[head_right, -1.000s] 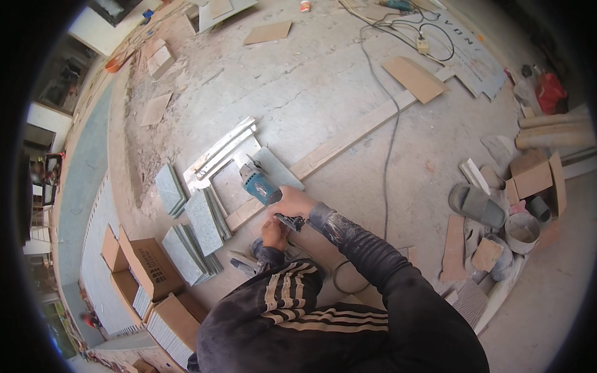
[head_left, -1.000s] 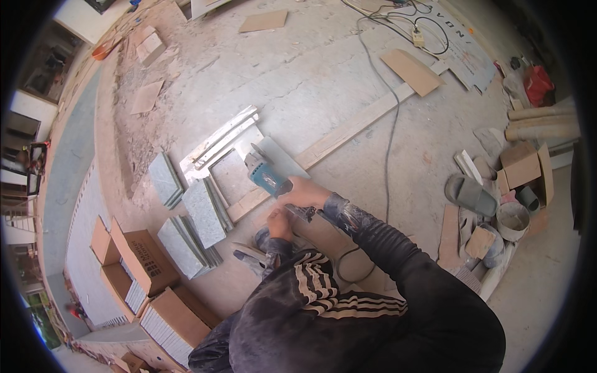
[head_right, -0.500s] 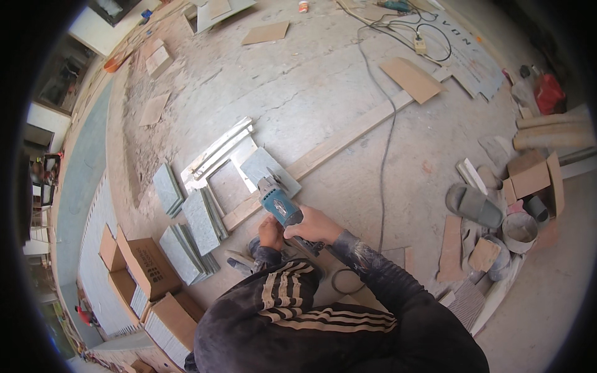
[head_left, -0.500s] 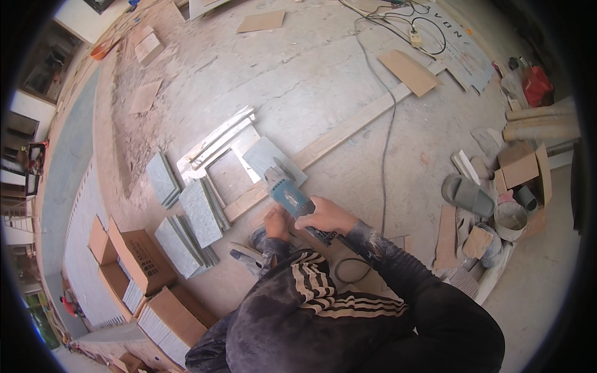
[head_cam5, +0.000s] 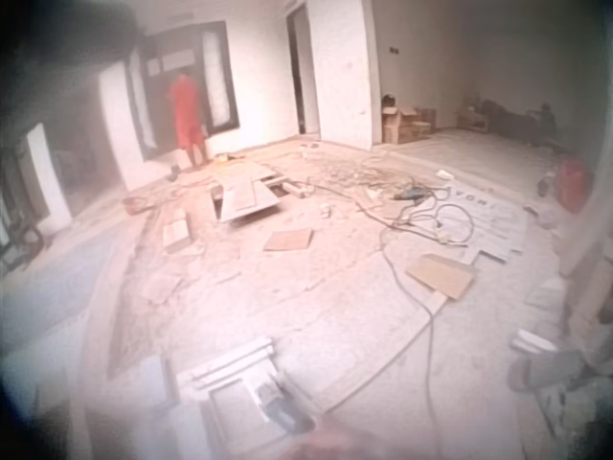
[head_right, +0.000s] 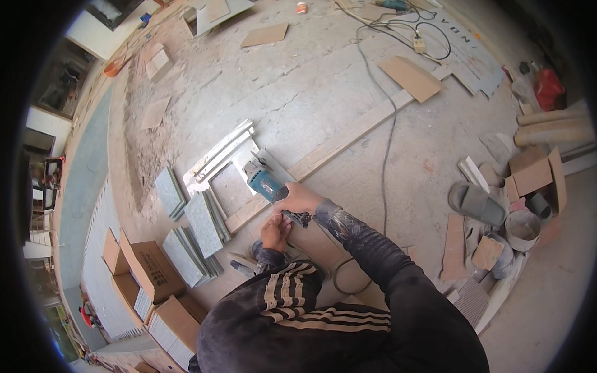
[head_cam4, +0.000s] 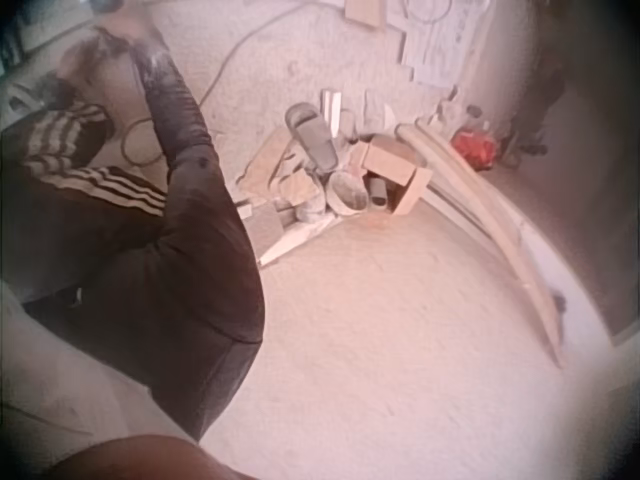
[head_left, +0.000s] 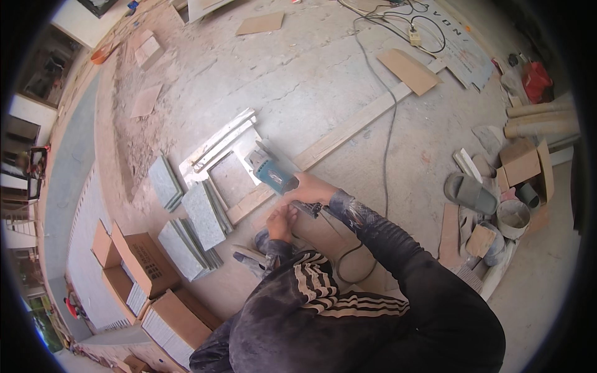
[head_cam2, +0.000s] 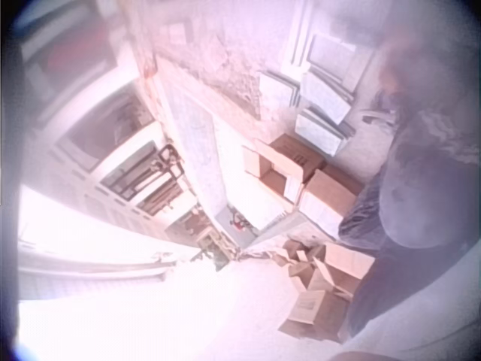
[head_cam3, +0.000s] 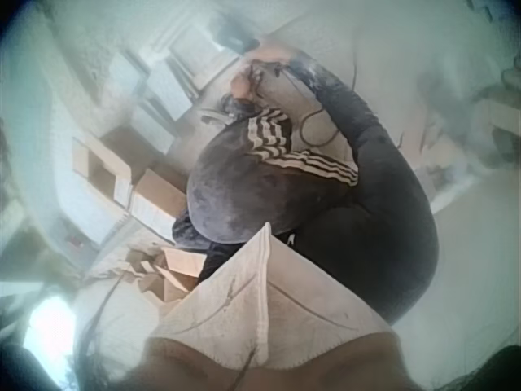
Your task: The person cuts several green tiles using a handheld power grinder while sitting on the ground, then stands up and walks around the construction site.
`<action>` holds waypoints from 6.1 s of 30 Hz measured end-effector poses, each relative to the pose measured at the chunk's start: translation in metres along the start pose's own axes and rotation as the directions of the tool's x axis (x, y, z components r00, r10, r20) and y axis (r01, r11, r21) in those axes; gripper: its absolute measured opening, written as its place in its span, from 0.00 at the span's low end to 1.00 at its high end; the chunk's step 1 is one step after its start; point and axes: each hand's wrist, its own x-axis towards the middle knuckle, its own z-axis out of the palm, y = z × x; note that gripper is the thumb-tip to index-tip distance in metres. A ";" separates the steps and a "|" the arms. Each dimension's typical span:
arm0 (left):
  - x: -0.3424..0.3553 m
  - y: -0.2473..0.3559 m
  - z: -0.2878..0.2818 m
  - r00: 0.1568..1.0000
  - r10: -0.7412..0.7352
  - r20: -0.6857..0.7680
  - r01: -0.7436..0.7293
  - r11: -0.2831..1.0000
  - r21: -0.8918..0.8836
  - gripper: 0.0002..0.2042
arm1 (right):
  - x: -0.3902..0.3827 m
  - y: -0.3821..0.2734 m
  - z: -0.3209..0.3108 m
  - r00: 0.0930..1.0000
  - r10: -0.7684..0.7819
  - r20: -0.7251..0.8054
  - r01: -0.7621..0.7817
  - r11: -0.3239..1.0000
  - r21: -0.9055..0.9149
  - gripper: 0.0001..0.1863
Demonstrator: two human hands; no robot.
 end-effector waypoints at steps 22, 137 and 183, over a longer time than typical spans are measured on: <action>0.008 0.012 -0.015 0.980 0.084 -0.181 -0.146 0.921 -0.362 0.19 | -0.054 0.002 -0.014 0.985 -0.129 0.118 0.151 0.969 -0.194 0.31; -0.034 0.167 -0.112 0.629 0.754 -0.188 0.105 0.157 0.982 0.42 | -0.114 -0.028 -0.013 0.971 0.240 0.019 -0.239 0.951 0.196 0.24; -0.053 0.156 -0.015 0.884 0.314 0.346 -0.083 0.835 -0.544 0.41 | -0.113 -0.005 -0.041 0.973 0.223 -0.064 -0.195 0.936 0.293 0.20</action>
